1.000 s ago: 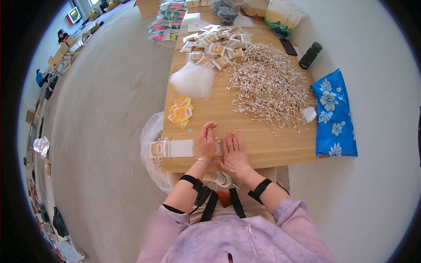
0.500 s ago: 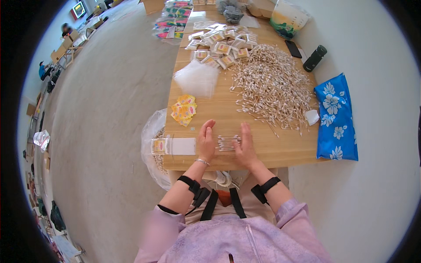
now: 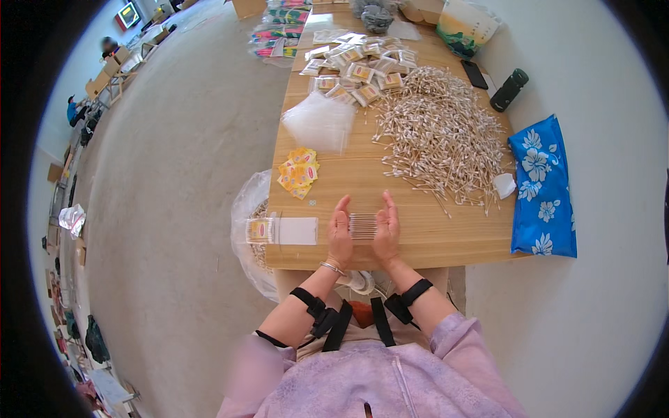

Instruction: The person is packaging a set of cotton swabs into a small plastic bag and sealing it.

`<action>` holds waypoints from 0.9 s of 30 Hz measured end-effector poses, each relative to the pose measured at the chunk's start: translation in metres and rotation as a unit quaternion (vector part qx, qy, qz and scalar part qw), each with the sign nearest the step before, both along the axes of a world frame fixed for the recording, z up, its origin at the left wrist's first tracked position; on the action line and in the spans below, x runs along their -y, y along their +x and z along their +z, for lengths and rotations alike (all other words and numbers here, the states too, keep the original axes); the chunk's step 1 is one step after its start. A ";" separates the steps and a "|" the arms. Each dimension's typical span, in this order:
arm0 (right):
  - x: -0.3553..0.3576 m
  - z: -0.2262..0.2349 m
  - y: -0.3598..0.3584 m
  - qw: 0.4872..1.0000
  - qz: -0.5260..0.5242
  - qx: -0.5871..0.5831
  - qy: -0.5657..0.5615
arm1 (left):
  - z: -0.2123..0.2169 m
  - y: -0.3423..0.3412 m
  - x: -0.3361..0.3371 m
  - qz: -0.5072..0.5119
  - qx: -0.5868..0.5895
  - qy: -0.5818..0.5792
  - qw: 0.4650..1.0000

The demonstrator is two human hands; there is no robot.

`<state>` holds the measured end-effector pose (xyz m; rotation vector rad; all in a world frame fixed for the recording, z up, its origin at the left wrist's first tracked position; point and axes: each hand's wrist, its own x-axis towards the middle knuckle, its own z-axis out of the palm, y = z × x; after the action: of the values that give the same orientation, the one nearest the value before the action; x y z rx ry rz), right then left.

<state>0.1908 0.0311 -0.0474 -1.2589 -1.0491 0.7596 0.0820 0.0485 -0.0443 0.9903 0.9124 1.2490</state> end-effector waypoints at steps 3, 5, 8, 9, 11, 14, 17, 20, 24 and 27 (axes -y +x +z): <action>0.003 0.002 0.001 1.000 0.009 0.013 -0.012 | 0.004 0.004 -0.002 0.030 0.044 -0.012 0.999; 0.004 0.004 0.001 0.999 0.020 0.025 -0.022 | 0.002 0.002 -0.003 0.050 0.041 -0.010 0.998; 0.004 0.006 0.000 0.998 0.037 0.043 -0.036 | -0.002 -0.003 -0.005 -0.006 0.022 -0.002 1.000; 0.004 0.006 -0.001 0.997 0.042 0.049 -0.040 | -0.002 -0.003 -0.004 -0.017 0.018 0.000 1.000; 0.002 0.003 0.002 0.998 0.050 0.027 -0.028 | -0.001 -0.003 -0.006 -0.031 0.014 0.003 0.999; 0.005 0.006 0.009 0.997 0.064 0.003 -0.031 | -0.002 -0.006 -0.006 -0.034 0.015 0.001 0.999; 0.012 0.010 0.029 0.986 0.078 0.142 -0.041 | -0.001 -0.003 -0.006 -0.009 0.073 -0.024 0.997; 0.021 0.016 0.035 0.891 0.139 0.426 -0.075 | 0.000 -0.002 -0.006 -0.007 0.078 -0.026 0.997; 0.032 0.023 0.019 0.756 0.200 0.612 -0.122 | -0.010 -0.005 -0.008 -0.020 0.065 0.002 0.998; 0.033 0.025 0.016 0.755 0.198 0.613 -0.122 | -0.008 -0.002 -0.006 -0.021 0.041 0.014 0.999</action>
<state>0.2071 -0.0022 -0.0228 -1.8245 -2.4024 0.2809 0.0803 0.0545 -0.0520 0.9683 0.8076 1.2610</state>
